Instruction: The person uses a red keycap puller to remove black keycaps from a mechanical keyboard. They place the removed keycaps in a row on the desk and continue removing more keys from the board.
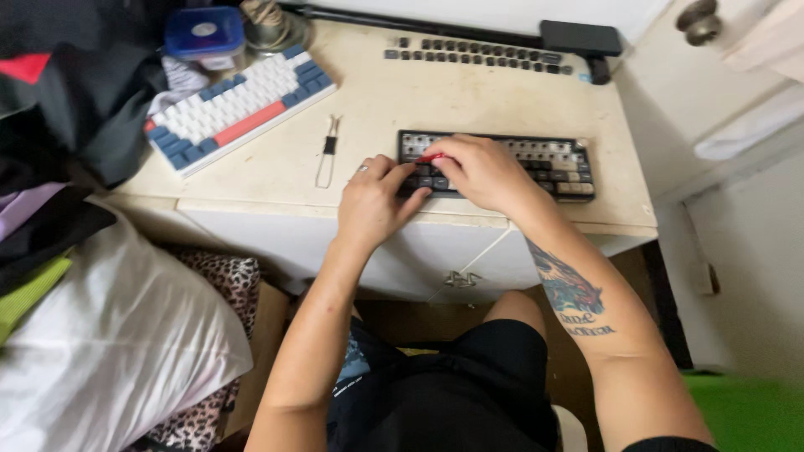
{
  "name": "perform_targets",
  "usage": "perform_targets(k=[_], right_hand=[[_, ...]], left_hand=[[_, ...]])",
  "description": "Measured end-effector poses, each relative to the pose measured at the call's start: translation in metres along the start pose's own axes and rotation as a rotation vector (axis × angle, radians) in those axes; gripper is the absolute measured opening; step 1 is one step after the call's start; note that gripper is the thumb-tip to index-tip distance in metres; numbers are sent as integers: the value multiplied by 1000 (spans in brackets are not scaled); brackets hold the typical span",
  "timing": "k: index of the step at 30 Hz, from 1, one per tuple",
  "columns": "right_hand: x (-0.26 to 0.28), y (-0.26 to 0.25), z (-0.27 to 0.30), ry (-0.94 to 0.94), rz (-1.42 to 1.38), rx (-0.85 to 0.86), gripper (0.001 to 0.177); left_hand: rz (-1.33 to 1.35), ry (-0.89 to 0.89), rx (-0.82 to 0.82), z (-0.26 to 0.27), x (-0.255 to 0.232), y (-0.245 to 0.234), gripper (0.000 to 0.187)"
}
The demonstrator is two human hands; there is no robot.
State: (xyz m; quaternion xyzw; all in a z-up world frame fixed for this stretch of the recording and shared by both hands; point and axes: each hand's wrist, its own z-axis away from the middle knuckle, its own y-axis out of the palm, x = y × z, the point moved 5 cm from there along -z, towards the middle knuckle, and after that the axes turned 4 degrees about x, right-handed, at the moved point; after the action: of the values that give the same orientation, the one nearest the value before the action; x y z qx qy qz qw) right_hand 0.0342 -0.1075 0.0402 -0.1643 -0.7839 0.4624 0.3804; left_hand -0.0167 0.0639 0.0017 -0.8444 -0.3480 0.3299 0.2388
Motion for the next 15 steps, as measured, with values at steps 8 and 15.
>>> perform_targets(k=[8, 15], right_hand=[[2, 2, -8, 30, -13, 97, 23], [0, 2, -18, 15, 9, 80, 18]], left_hand=[[-8, 30, -17, 2, 1, 3, 32], [-65, 95, -4, 0, -3, 2, 31]])
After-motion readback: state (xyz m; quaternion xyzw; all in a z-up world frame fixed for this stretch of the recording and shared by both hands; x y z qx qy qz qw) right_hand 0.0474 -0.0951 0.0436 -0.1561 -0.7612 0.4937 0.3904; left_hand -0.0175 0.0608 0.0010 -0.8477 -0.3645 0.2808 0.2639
